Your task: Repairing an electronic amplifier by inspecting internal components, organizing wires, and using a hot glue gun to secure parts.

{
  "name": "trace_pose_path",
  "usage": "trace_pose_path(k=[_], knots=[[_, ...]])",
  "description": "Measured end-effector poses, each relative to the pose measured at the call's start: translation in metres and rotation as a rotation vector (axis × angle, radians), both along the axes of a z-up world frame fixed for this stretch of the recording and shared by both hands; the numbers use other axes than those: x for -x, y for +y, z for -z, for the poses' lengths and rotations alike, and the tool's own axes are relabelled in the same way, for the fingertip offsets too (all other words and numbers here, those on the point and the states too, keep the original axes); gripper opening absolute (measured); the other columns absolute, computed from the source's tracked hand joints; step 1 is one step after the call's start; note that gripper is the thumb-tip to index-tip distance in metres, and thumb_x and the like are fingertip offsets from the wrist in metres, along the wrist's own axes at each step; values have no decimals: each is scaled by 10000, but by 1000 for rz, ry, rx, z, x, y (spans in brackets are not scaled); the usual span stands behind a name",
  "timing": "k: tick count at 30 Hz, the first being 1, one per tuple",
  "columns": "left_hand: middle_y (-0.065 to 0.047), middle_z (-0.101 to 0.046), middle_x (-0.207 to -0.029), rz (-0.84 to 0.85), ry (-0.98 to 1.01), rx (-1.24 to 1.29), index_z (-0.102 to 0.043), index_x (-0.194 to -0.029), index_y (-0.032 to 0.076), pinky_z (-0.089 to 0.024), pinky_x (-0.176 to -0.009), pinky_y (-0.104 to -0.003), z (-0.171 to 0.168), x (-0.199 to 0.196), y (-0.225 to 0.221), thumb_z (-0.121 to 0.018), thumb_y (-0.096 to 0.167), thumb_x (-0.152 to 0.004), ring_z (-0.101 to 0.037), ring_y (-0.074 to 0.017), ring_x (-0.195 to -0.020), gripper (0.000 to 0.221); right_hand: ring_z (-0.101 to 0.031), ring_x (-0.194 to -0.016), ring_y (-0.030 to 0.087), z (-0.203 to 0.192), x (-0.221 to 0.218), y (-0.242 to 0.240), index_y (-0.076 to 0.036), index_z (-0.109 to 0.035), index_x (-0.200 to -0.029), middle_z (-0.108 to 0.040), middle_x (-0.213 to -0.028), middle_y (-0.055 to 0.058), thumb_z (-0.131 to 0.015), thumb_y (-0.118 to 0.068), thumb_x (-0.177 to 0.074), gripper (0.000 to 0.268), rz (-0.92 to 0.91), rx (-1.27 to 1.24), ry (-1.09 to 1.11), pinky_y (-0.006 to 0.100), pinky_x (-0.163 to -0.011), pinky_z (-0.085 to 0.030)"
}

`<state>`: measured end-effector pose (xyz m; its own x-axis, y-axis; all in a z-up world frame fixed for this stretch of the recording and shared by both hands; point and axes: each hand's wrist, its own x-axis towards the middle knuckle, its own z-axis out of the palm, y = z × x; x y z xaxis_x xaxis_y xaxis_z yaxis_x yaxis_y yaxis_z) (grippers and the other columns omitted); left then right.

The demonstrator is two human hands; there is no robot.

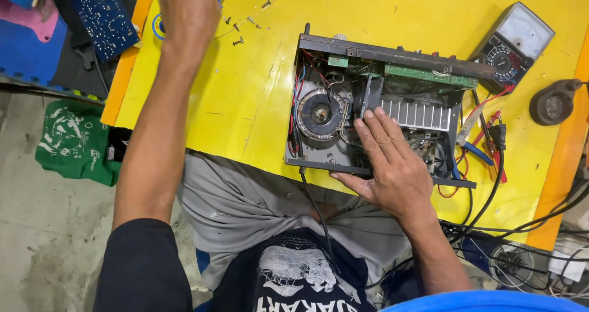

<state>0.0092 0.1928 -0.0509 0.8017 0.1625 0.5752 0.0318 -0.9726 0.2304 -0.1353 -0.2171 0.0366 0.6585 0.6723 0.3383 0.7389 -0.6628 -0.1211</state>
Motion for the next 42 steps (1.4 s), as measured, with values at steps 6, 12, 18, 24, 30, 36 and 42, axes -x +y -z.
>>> trace_pose_path(k=[6,12,18,24,30,36,42], knots=[[-63,-551,-906,553,199,659,-620,-994,46,-483,-628,-300,-68,68,-143,-532,-48,-939,-520,-154,-710,140,-541,-1417,324,-3,0,1,40,-622,-1394,-629,-1448,197,-865,-512,-770,867,8,24,11,405,-1161,-459],[-80,-483,-912,539,112,632,-694,-942,-38,-458,-583,-296,-69,91,-143,-546,-134,-907,-507,-153,-700,180,-551,-1410,330,-7,1,5,37,-631,-1390,-630,-1447,197,-891,-472,-758,852,13,1,36,412,-1158,-468],[-54,-531,-922,507,10,689,-687,-1096,-26,-345,-459,-204,-62,94,-137,-598,-75,-956,-416,-86,-591,173,-537,-1422,324,-3,1,3,37,-615,-1406,-624,-1456,198,-880,-491,-758,877,14,18,21,406,-1164,-461],[-47,-585,-853,543,127,328,-745,-969,27,-519,-578,-325,-70,112,-165,-696,101,-939,-602,-195,-631,93,-555,-1406,326,-3,2,4,36,-640,-1379,-641,-1436,205,-888,-485,-747,856,33,21,18,398,-1137,-481],[-154,-634,-777,430,291,221,-720,-815,-40,-498,-477,-398,-58,101,-183,-746,162,-889,-617,-290,-555,217,-547,-1411,326,-4,2,4,37,-630,-1388,-632,-1444,199,-894,-475,-746,862,26,10,35,403,-1140,-478],[-150,-649,-781,434,339,280,-717,-788,-35,-525,-509,-424,-49,95,-185,-732,145,-883,-628,-308,-558,204,-540,-1420,326,-2,2,3,29,-625,-1401,-627,-1457,201,-886,-483,-759,861,24,19,29,400,-1150,-473],[-142,-647,-789,448,347,318,-714,-782,-11,-524,-536,-436,-51,97,-181,-667,100,-898,-625,-316,-571,168,-555,-1406,322,-3,2,3,33,-646,-1376,-634,-1448,197,-883,-485,-757,841,30,16,25,399,-1142,-479]])
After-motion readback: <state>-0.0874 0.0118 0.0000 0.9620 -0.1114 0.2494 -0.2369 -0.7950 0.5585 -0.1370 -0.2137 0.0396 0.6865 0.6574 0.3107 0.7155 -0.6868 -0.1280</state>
